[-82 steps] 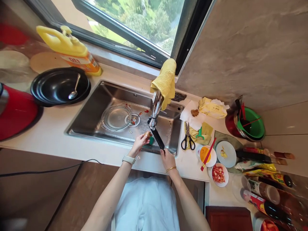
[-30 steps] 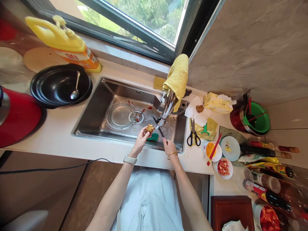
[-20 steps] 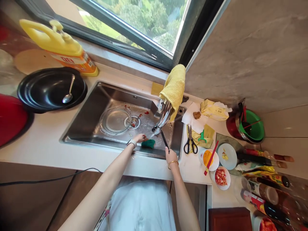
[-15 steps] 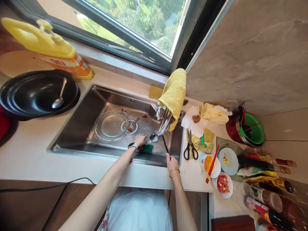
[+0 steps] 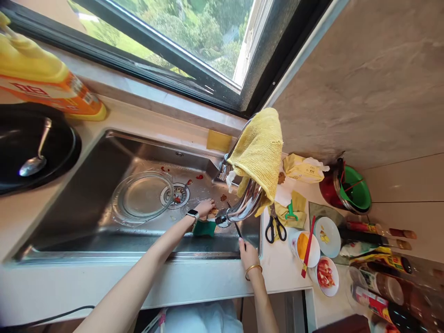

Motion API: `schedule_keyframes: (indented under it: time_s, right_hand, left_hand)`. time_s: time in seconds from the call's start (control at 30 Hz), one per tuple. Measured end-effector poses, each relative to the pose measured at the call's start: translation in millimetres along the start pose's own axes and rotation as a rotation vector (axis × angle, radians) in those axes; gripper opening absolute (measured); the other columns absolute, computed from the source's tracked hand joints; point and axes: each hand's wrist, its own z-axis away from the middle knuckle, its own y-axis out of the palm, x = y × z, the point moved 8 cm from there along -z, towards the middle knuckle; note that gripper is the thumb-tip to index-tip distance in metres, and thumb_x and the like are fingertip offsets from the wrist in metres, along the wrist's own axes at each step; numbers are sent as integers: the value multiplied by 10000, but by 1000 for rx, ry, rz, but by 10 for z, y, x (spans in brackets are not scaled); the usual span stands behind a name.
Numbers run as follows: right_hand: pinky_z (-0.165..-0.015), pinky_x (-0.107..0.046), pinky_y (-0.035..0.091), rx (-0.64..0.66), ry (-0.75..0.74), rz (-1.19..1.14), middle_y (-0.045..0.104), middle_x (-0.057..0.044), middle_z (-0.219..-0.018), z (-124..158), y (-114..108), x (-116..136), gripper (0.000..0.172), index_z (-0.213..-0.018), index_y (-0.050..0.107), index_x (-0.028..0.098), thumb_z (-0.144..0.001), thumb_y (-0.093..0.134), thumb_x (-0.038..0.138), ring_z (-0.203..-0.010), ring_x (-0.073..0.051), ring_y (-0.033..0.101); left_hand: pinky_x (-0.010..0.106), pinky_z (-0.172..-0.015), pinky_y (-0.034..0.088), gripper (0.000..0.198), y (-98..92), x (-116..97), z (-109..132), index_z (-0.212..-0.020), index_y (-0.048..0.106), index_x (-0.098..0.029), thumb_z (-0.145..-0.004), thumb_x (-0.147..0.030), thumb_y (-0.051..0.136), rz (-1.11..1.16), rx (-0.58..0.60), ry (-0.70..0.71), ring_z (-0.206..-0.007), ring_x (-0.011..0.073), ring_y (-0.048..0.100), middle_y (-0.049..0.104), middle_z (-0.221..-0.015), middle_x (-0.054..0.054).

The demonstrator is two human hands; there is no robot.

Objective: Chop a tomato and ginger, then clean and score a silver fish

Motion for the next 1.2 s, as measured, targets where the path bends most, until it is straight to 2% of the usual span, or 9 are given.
schedule_keyframes:
  time_s: [0.17, 0.37, 0.47, 0.6, 0.8, 0.9, 1.0, 1.1, 1.2]
  right_hand:
    - [-642, -258, 405, -19, -51, -46, 718, -96, -808, 96, 21, 214, 551, -731, 629, 203, -963, 213, 479, -773, -214, 658]
    - [-613, -230, 367, -40, -154, 17, 720, -89, -829, 388, 89, 767, 493, -864, 637, 189, -992, 226, 429, -759, -183, 667]
    - [-589, -226, 338, -18, -207, 128, 722, -88, -823, 583, 111, 1001, 454, -914, 621, 192, -995, 254, 447, -760, -185, 675]
    - [-574, -236, 331, 19, -269, 219, 725, -96, -848, 837, 96, 1123, 464, -946, 598, 189, -996, 231, 469, -770, -198, 687]
    - [-578, -263, 373, 81, -299, 298, 724, -117, -865, 1082, 88, 1124, 499, -970, 594, 182, -986, 213, 503, -788, -236, 696]
    - [-621, -278, 411, 89, -258, 306, 722, -134, -884, 984, 103, 1141, 502, -998, 603, 163, -981, 237, 506, -811, -246, 695]
    - [-688, -292, 434, 80, -186, 254, 717, -158, -920, 676, 91, 1122, 533, -1009, 621, 148, -977, 237, 515, -863, -247, 687]
    - [-714, -284, 435, 78, -135, 127, 713, -163, -937, 317, 64, 1050, 553, -899, 649, 155, -983, 218, 491, -898, -239, 674]
    - [-649, -260, 430, 60, -207, -83, 699, -111, -788, 121, 32, 1047, 579, -717, 608, 179, -976, 201, 497, -785, -210, 665]
  left_hand:
    - [263, -698, 448, 266, -237, -39, 374, -941, 659, -147, -735, -311, 623, 214, -92, -178, -765, 192, 615, 690, -838, 70]
    - [244, -595, 436, 424, -319, -378, 1043, -931, 667, -94, -847, -452, 455, 376, -280, -337, -627, 160, 595, 662, -704, 56]
    - [259, -615, 440, 398, -342, -529, 1366, -897, 673, -100, -880, -387, 397, 393, -387, -428, -667, 181, 614, 679, -737, 85]
    - [283, -704, 443, 296, -473, -661, 1711, -912, 684, -122, -873, -258, 423, 395, -548, -520, -828, 228, 655, 713, -902, 143]
    - [293, -706, 442, 221, -587, -809, 1933, -943, 703, -131, -806, -201, 544, 378, -625, -570, -925, 289, 658, 719, -932, 163]
    - [301, -731, 442, 207, -555, -889, 1927, -907, 701, -127, -808, -182, 527, 332, -614, -580, -909, 283, 656, 714, -909, 166]
    - [321, -766, 448, 229, -507, -987, 1932, -935, 686, -119, -836, -221, 506, 334, -649, -520, -851, 250, 645, 702, -914, 156]
    - [330, -794, 461, 322, -478, -1027, 1995, -1067, 644, -118, -828, -314, 553, 539, -745, -416, -847, 214, 626, 685, -999, 139]
    - [321, -807, 478, 420, -456, -982, 2043, -1113, 611, -124, -785, -387, 617, 871, -792, -364, -900, 201, 619, 661, -1066, 130]
